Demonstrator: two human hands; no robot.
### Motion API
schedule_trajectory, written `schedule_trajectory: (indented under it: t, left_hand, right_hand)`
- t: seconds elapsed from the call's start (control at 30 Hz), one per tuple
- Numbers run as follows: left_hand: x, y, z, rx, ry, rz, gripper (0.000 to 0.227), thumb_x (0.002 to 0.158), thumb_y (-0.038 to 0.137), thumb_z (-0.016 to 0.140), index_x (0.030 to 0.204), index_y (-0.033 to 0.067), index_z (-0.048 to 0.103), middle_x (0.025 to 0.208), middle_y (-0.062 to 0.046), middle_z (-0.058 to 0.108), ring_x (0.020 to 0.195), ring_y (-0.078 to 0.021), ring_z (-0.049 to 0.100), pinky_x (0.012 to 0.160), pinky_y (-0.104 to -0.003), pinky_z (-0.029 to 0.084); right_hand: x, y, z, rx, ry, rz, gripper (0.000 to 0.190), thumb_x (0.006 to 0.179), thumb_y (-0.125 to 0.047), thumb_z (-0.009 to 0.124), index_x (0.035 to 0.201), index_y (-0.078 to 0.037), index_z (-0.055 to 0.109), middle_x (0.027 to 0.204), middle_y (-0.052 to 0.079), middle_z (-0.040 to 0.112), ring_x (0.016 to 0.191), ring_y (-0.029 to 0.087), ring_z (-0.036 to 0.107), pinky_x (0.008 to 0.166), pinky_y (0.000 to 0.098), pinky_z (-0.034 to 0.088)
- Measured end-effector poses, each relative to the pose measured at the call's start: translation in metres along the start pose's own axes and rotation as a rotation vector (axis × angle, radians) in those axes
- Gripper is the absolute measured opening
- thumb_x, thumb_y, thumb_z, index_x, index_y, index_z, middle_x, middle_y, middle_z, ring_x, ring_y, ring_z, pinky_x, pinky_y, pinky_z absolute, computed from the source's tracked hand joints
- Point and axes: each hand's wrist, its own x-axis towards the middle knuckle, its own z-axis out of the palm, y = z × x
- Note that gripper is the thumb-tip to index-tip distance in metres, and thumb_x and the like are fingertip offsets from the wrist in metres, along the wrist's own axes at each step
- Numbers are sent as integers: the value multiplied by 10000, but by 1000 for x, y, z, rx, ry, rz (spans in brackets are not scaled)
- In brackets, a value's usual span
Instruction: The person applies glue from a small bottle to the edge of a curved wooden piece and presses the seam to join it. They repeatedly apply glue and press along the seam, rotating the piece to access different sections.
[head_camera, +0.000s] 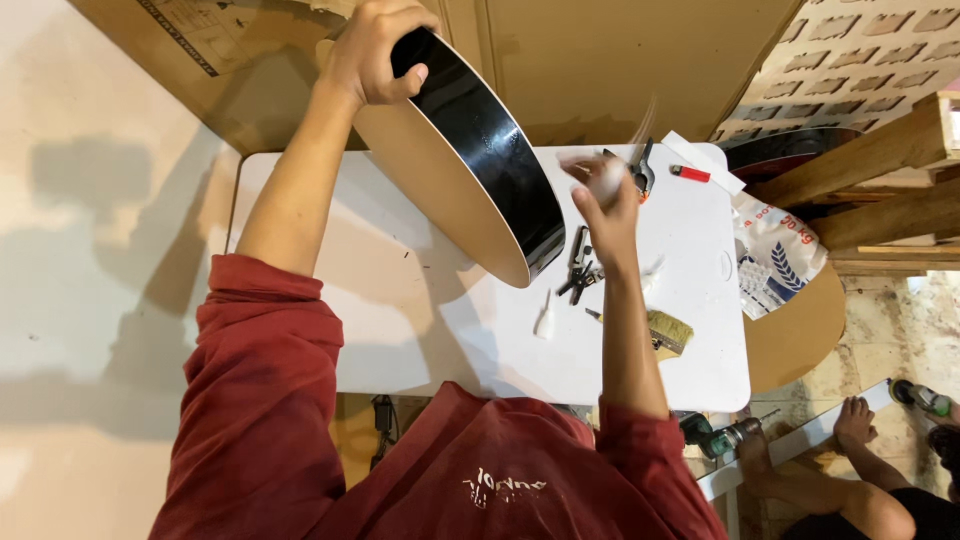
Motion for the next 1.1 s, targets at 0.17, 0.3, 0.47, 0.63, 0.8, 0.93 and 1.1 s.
schedule_trajectory:
  t: [0.17, 0.3, 0.47, 0.63, 0.8, 0.93, 1.1]
  left_hand:
    - [-9, 13, -7, 158, 119, -19, 615, 1026, 491, 391, 1062, -39, 699, 1019, -199, 681, 929, -370, 616, 845, -468, 435]
    - [-19, 75, 15, 245, 683, -511, 552, 1049, 529, 428, 1363, 93, 553, 1384, -99, 580, 1373, -310, 439, 1183, -487, 368]
    - [-53, 107, 92, -140, 911, -611, 851, 994, 706, 467, 1585, 109, 330, 1644, -123, 353, 1592, -266, 270, 1353, -480, 209]
    - [-67, 124, 79, -267, 866, -607, 679, 1046, 558, 457, 1560, 122, 382, 1603, -83, 439, 1513, -247, 408, 1299, -447, 255]
    - [-69, 139, 29, -31, 471, -580, 655, 964, 695, 314, 1201, 213, 688, 1611, -200, 256, 1552, -383, 238, 1243, -603, 142]
    - [-50, 117, -3, 66, 181, -244, 376, 948, 338, 441, 1107, 146, 722, 1411, -142, 531, 1375, -429, 324, 1156, -750, -1]
    - [-44, 97, -10, 199, -53, -145, 431, 1003, 352, 386, 1269, 189, 683, 1500, -129, 527, 1327, -377, 481, 1081, -654, 249]
  right_hand:
    - [42, 23, 35, 132, -181, 52, 272, 1001, -232, 667, 1058, -119, 425, 1462, 235, 558, 1399, 332, 521, 1138, 406, 401]
    - [34, 40, 48, 209, -28, 147, 247, 917, -149, 698, 972, -189, 461, 1060, 26, 622, 905, 82, 481, 804, 222, 340]
    - [16, 27, 84, 297, -36, 195, 244, 933, -113, 683, 964, -171, 448, 1186, 117, 680, 1018, 151, 597, 873, 260, 429]
    - [-4, -10, 121, 262, 17, 126, 276, 943, -142, 719, 927, -162, 445, 1015, 78, 640, 1281, 250, 609, 982, 309, 426]
    - [-11, -24, 130, 112, 112, 255, 238, 837, -9, 629, 945, -156, 475, 1193, 162, 711, 1169, 242, 650, 958, 365, 526]
    - [3, -1, 122, 176, 34, 193, 277, 771, -86, 630, 980, -169, 469, 1240, 137, 674, 1130, 244, 624, 914, 390, 495]
    - [12, 12, 126, 347, 79, 124, 197, 888, -31, 568, 957, -127, 410, 1345, 266, 619, 1270, 357, 610, 1070, 435, 484]
